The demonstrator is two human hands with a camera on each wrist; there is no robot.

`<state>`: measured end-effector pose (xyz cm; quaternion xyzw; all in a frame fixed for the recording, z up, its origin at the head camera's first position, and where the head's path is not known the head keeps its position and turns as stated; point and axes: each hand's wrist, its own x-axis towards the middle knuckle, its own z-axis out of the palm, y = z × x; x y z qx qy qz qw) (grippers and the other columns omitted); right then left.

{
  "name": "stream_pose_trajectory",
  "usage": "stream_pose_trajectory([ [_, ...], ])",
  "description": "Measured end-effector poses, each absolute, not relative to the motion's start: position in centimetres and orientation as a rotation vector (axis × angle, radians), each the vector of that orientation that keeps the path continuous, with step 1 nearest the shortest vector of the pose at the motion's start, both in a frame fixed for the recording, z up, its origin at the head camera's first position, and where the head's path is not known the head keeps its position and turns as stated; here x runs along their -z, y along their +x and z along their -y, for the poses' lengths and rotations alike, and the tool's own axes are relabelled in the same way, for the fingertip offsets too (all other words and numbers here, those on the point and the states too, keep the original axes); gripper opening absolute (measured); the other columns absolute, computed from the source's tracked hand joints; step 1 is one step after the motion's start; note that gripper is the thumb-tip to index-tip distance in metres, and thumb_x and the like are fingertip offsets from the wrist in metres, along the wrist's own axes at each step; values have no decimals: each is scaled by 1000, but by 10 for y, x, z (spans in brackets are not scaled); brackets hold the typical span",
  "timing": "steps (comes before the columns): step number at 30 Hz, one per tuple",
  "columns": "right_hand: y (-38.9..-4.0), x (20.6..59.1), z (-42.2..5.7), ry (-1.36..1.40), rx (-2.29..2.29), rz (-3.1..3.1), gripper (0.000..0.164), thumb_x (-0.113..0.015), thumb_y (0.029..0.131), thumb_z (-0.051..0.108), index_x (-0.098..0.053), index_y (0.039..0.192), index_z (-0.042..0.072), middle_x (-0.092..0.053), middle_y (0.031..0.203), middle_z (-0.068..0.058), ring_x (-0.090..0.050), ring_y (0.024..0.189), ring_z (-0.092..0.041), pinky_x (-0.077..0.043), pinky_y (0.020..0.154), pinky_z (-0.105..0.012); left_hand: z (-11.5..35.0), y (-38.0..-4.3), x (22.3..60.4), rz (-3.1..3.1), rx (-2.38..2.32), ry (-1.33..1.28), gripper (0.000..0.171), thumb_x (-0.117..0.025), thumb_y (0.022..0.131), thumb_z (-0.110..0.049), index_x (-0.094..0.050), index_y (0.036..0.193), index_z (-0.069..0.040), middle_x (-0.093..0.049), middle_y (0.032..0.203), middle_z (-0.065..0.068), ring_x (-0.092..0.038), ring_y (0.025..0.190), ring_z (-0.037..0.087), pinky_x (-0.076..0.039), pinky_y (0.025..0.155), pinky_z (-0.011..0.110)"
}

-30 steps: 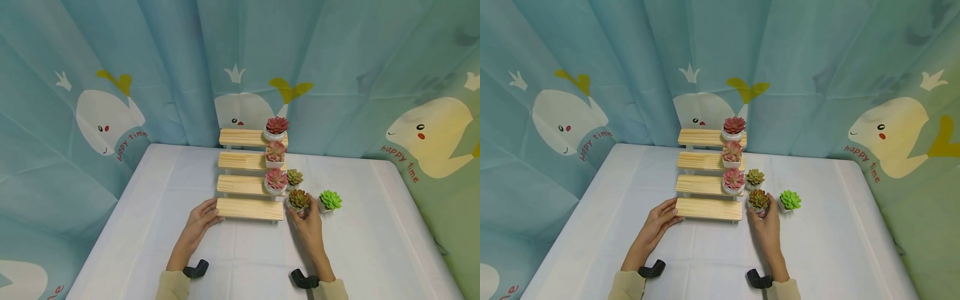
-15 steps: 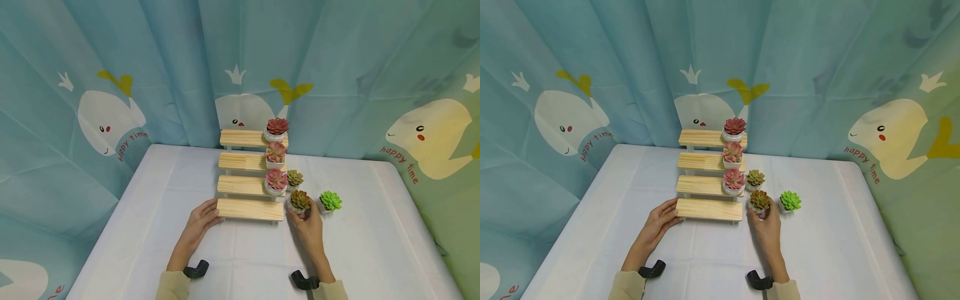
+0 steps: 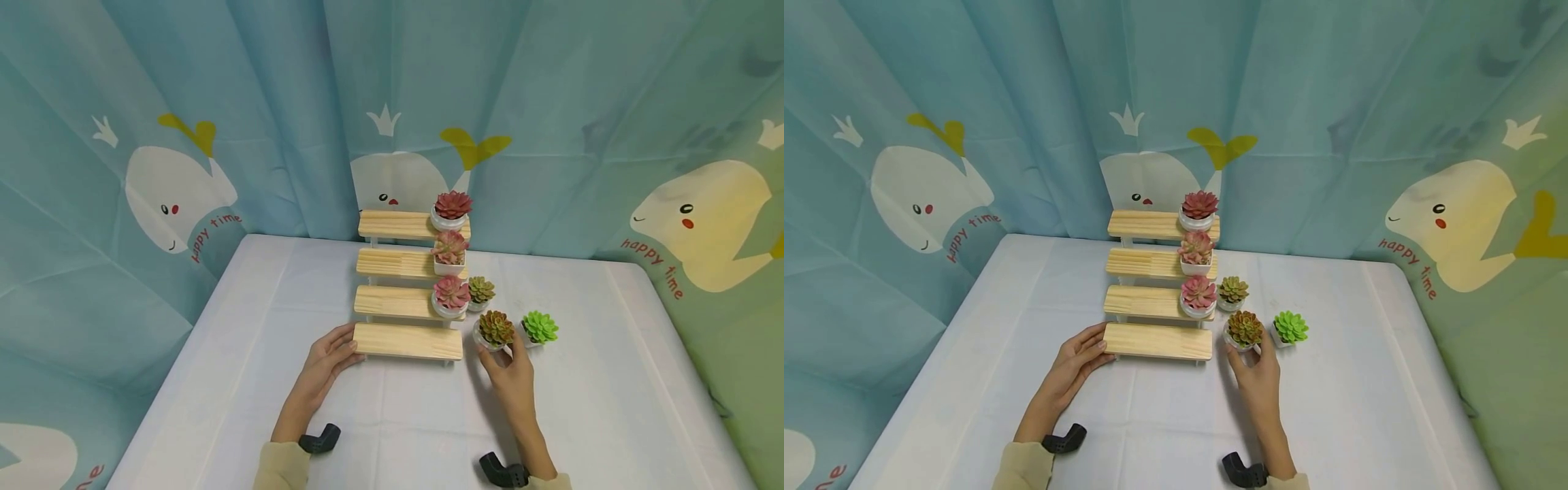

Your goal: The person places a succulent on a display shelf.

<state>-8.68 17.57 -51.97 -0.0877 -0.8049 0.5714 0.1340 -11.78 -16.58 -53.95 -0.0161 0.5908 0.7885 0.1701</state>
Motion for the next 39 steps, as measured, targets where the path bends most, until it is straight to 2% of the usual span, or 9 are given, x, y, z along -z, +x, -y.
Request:
stream_pose_trajectory([
  [5, -84, 516, -174, -207, -1707, 2294, 70, -75, 93, -1, -44, 155, 3, -49, 157, -18, -47, 136, -2, -41, 103, 2, 166, -118, 540, -1688, -2245, -40, 59, -61, 104, -6, -36, 156, 5, -41, 156, 27, -65, 119, 12, -62, 98, 25],
  [8, -83, 516, -173, -157, -1742, 2257, 71, -75, 91, -4, -45, 154, 2, -50, 155, -17, -47, 131, 7, -42, 106, 0, 166, -118, 540, -1689, -2244, -37, 58, -60, 104, -6, -36, 156, 5, -41, 157, 27, -65, 120, 12, -62, 98, 25],
  [12, -82, 514, -171, -109, -1768, 2223, 71, -75, 89, -8, -46, 153, 2, -52, 151, -9, -49, 131, 6, -43, 108, -3, 166, -118, 539, -1683, -2238, -39, 58, -60, 104, -6, -36, 156, 5, -40, 158, 28, -64, 120, 12, -61, 99, 25],
  [16, -81, 513, -170, -47, -1793, 2202, 72, -75, 89, -10, -46, 153, 3, -52, 147, 6, -50, 132, 3, -44, 109, -5, 166, -118, 539, -1682, -2236, -48, 58, -59, 104, -5, -36, 156, 5, -40, 158, 28, -64, 121, 12, -62, 99, 25],
  [19, -81, 512, -168, 10, -1816, 2185, 73, -75, 88, -12, -46, 153, 1, -51, 145, 11, -51, 132, 3, -44, 109, -5, 166, -119, 539, -1680, -2236, -51, 57, -59, 104, -4, -36, 156, 5, -40, 158, 28, -64, 120, 12, -62, 98, 25],
  [29, -79, 512, -158, 181, -1748, 2225, 75, -76, 85, -15, -45, 152, -4, -51, 150, -23, -50, 130, 11, -45, 104, -3, 166, -119, 538, -1671, -2242, -59, 58, -59, 104, -5, -36, 156, 5, -41, 157, 28, -64, 120, 13, -62, 98, 25],
  [33, -80, 514, -154, 225, -1683, 2258, 74, -78, 83, -13, -47, 150, -5, -54, 148, -27, -49, 130, 13, -44, 103, -1, 166, -119, 539, -1670, -2238, -63, 58, -59, 104, -5, -35, 156, 4, -40, 158, 28, -64, 121, 13, -61, 99, 25],
  [39, -80, 513, -150, 249, -1576, 2309, 72, -82, 83, -8, -51, 147, -2, -59, 143, -24, -48, 129, 13, -42, 104, -1, 166, -119, 539, -1670, -2239, -58, 59, -59, 104, -5, -35, 157, 4, -39, 159, 28, -63, 121, 13, -61, 99, 25],
])
